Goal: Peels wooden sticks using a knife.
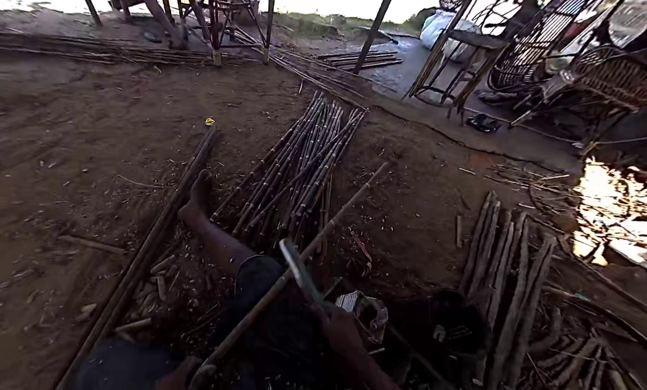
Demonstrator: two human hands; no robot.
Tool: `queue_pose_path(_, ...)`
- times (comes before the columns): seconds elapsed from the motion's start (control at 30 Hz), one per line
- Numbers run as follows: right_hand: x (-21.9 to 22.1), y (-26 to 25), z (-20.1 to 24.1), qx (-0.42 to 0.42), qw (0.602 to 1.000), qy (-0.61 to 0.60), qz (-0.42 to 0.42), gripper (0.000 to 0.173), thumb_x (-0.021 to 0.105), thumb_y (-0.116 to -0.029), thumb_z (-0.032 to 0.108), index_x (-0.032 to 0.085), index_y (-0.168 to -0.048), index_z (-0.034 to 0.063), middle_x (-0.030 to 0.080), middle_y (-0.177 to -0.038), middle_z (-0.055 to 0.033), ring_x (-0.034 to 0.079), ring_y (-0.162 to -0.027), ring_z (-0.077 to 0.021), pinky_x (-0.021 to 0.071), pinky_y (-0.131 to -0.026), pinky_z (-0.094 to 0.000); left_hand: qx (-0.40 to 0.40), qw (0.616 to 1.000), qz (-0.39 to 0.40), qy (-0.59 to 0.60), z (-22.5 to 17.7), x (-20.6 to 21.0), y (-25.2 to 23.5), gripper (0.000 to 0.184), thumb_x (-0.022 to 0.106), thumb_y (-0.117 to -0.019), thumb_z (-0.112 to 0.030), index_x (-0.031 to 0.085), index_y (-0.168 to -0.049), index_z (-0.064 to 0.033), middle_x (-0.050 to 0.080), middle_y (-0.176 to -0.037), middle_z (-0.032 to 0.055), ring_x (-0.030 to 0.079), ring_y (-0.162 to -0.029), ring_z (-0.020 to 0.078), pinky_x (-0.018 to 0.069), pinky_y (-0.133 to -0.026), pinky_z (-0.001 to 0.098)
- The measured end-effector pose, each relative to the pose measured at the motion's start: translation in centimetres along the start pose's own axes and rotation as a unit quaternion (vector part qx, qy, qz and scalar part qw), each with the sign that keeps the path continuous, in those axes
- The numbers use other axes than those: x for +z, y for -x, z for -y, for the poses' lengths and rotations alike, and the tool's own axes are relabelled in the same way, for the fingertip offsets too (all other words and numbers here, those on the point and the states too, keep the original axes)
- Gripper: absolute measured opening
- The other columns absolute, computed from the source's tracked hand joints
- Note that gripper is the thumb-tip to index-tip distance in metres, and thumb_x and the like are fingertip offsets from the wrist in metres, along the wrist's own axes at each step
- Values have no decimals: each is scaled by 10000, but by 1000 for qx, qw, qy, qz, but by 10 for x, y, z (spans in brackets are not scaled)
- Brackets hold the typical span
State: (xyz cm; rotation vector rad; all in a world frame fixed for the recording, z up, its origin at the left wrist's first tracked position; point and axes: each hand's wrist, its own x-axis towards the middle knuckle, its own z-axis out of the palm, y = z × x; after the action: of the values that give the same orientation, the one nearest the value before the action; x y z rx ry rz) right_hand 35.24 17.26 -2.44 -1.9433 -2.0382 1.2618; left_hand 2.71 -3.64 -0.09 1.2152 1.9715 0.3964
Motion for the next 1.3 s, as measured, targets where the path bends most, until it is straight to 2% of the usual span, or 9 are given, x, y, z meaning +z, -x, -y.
queue_pose_path(0.07,7,21,9,-58,990,89,92,580,482,-1010,629,697,-1060,93,703,-912,-157,700,-897,-345,546,-809,-603,0,1000,2,8,3,-4,1,532,540,-1024,-510,699,-1144,-17,718,-867,177,709,-800,345,558,-783,600)
queue_pose_path(0.23,-5,-13,-11,25,997,-44,-55,584,504,-1017,600,707,-1031,52,667,-820,-126,662,-727,-276,560,-701,-506,5,998,36,56,1,-5,-3,487,457,-1069,-441,705,-1025,-25,677,-742,102,665,-681,256,547,-706,521)
queue_pose_path(0.37,3,22,14,-59,988,106,98,591,473,-1006,636,693,-1060,90,699,-903,-168,701,-893,-362,548,-797,-610,3,996,45,80,10,-10,-7,484,447,-1063,-455,704,-966,-56,657,-691,47,638,-625,202,547,-657,471)
queue_pose_path(0.5,-9,-15,-2,47,995,-60,-60,548,499,-1040,564,694,-1016,52,651,-779,-108,648,-692,-255,556,-682,-479,3,988,91,122,15,-9,-12,540,370,-1072,-488,702,-948,-80,602,-636,9,563,-541,157,505,-575,407)
queue_pose_path(0.63,5,19,15,-66,990,83,95,590,461,-1006,650,682,-1011,103,673,-856,-137,685,-846,-330,545,-768,-587,17,975,133,179,21,-21,-18,554,344,-1081,-482,699,-957,-75,555,-579,-26,476,-453,102,437,-465,309)
queue_pose_path(0.73,-6,-8,4,39,996,-63,-41,555,506,-1033,574,693,-996,53,647,-761,-115,646,-685,-264,552,-672,-490,13,963,151,223,25,-16,-23,467,452,-1032,-532,630,-944,-110,539,-573,-33,479,-434,89,427,-435,267)
queue_pose_path(1.03,-3,-5,-5,49,994,-95,-37,581,487,-1035,600,656,-947,51,599,-678,-96,604,-581,-240,541,-585,-452,-12,973,127,194,20,-14,-23,522,442,-1011,-582,679,-847,-147,561,-575,-42,493,-442,85,425,-436,267)
queue_pose_path(1.2,-8,12,-1,18,996,-53,65,541,528,-994,622,689,-937,108,620,-748,-57,622,-696,-214,533,-698,-466,-29,967,146,208,19,-21,-26,505,445,-1028,-525,687,-846,-122,574,-557,-28,501,-420,85,421,-408,252)
queue_pose_path(1.3,-4,10,-4,32,993,-104,52,535,529,-1036,551,637,-916,40,573,-659,-73,584,-564,-205,529,-557,-408,-40,967,152,201,9,-16,-27,504,433,-1045,-506,680,-843,-116,579,-566,-26,510,-431,87,432,-426,251)
